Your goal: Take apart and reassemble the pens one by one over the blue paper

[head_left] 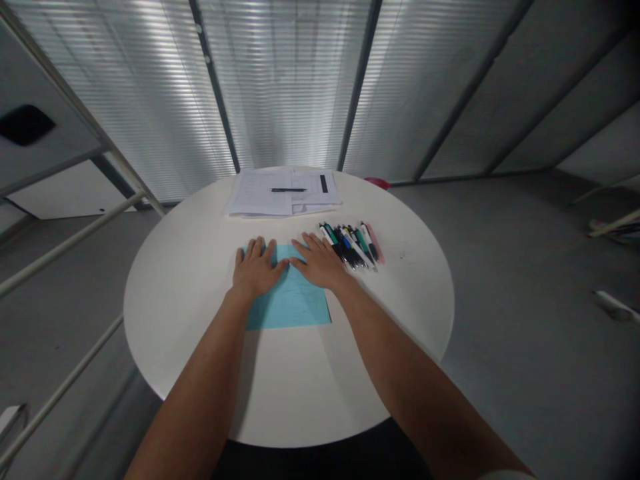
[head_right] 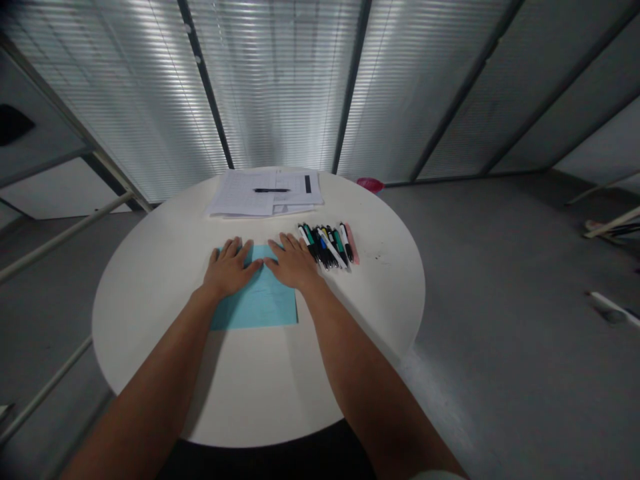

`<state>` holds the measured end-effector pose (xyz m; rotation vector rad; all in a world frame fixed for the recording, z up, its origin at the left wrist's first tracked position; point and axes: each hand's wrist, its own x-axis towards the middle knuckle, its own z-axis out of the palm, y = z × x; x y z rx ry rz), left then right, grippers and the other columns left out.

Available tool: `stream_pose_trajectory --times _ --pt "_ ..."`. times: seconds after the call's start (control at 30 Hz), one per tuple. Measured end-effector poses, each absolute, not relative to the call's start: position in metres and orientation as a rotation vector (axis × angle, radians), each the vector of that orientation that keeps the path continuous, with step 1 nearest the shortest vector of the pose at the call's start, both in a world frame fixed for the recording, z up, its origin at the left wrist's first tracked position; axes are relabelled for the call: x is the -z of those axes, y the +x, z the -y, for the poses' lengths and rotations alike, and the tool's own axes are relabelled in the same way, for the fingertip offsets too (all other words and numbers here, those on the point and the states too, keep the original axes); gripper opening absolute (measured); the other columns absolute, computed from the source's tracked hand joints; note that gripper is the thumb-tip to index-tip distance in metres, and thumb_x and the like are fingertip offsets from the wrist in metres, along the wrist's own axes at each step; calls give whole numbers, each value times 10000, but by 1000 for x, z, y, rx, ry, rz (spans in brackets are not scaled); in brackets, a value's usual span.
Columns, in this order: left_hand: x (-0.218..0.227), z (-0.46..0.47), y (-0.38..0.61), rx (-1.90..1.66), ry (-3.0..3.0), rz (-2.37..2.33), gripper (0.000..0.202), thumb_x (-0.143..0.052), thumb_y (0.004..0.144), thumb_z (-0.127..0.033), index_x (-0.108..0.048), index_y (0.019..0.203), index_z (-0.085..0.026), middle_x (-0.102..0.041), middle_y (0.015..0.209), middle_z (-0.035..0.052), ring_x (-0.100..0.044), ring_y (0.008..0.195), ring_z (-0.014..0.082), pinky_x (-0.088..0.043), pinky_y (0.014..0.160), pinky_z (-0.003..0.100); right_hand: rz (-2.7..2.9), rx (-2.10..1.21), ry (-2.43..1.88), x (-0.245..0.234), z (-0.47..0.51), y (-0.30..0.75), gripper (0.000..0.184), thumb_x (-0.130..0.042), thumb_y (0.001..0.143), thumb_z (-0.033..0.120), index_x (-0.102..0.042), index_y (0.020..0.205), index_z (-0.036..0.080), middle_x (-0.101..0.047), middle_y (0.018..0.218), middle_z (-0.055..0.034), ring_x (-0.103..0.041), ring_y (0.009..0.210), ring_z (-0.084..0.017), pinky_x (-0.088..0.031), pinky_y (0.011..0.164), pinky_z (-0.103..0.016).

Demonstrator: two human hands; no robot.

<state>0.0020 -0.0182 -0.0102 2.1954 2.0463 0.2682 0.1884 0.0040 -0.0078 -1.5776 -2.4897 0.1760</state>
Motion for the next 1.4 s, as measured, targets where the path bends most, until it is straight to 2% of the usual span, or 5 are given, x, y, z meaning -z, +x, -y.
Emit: stream_pose_trajectory --times 0.6,1.4 --pt "7 19 3 -106 2244 -2108 783 -194 932 -677 -256 1577 -238 -222 1642 118 -156 1523 305 -148 1206 545 2505 -165 -1584 10 -6 188 637 -289 991 578 -354 1535 253 -260 1633 -115 -205 1519 -281 -141 1229 -488" --pt "8 19 3 -142 2237 -2095 775 -223 933 -669 -271 1573 -234 -228 1639 124 -156 1523 309 -144 1204 551 2496 -139 -1578 9 -5 188 623 -310 988 571 -372 1525 261 -287 1625 -102 -232 1510 -283 -159 1225 -484"
